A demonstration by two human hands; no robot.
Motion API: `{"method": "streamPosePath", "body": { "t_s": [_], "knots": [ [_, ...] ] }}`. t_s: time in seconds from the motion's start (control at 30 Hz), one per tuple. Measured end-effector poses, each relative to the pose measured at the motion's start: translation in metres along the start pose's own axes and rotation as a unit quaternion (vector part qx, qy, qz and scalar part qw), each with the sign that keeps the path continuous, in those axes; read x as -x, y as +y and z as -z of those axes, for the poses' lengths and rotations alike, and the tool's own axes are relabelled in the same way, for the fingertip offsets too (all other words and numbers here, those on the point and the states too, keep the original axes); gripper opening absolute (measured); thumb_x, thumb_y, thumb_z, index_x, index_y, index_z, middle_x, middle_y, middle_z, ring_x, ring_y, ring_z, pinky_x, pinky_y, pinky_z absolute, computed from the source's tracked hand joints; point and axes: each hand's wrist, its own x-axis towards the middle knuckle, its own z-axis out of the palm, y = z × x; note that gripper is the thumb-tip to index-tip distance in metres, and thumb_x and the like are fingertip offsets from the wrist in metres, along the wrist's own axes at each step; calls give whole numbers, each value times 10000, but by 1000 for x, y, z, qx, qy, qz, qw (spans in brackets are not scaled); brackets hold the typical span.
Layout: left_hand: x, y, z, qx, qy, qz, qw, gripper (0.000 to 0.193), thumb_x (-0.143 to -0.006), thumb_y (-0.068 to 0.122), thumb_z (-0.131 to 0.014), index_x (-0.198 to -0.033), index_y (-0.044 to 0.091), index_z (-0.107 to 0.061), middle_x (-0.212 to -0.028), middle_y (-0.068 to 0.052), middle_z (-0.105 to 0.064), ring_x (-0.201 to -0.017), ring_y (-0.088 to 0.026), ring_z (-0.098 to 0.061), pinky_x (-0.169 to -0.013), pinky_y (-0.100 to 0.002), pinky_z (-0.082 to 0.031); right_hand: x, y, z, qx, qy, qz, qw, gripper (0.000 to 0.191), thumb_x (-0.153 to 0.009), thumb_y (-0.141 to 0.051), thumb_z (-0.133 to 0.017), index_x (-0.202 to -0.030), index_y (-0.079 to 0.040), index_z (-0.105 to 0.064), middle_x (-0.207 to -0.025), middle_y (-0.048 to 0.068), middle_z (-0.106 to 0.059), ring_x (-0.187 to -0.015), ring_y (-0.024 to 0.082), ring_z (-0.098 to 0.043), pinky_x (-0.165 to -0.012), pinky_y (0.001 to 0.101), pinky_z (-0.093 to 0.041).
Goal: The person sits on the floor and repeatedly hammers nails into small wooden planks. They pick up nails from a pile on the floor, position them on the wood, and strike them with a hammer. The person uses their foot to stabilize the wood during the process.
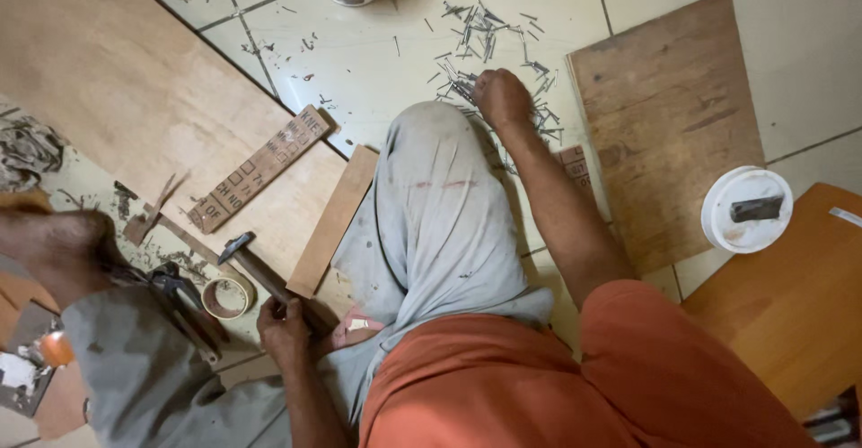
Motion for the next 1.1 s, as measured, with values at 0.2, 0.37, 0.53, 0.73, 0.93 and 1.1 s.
{"method": "streamPosePath", "body": {
  "t_s": [0.2,0.37,0.53,0.73,0.93,1.1],
  "knots": [
    [-2,0,-21,-72,21,-69,995,343,-819,175,-792,-1095,-11,-706,-1026,-209,-735,-943,-365,-701,-854,-438,-554,-18,24,-7,125,12,135,983,231,-950,-246,-637,-956,-48,-756,-956,218,-706,-871,403,-687,-752,518,-557],
    [-6,7,5,-159,10,29,987,356,-813,261,-778,-1067,19,-720,-1038,-205,-735,-992,-392,-691,-883,-470,-537,7,7,-10,114,41,156,980,245,-930,-265,-631,-956,-50,-746,-973,218,-694,-877,418,-675,-741,532,-548],
    [-14,16,8,-191,6,83,978,394,-757,319,-788,-1046,57,-734,-1061,-194,-736,-1031,-381,-690,-916,-466,-539,1,4,0,79,23,132,988,251,-974,-236,-588,-949,-31,-731,-1036,249,-703,-924,457,-649,-793,545,-531],
    [-16,18,18,-126,0,132,983,393,-747,323,-769,-1066,100,-715,-1084,-166,-742,-1041,-371,-689,-903,-470,-536,-2,-1,9,-16,72,163,984,200,-1016,-194,-639,-999,-9,-711,-971,232,-712,-857,403,-674,-766,470,-540],
    [-31,22,22,-157,23,99,982,375,-779,318,-757,-1071,85,-722,-1115,-202,-710,-1044,-407,-666,-899,-509,-522,-9,-89,3,-282,28,240,928,218,-1012,16,-619,-1211,-11,-707,-1032,102,-686,-899,138,-629,-777,294,-537],
    [-31,5,26,-103,61,52,992,377,-795,327,-755,-1034,36,-733,-1032,-232,-719,-964,-419,-686,-860,-491,-538,11,-187,-58,-247,-32,280,927,149,-941,9,-691,-1071,-44,-740,-1005,74,-754,-907,146,-700,-822,281,-568]
  ]
}}
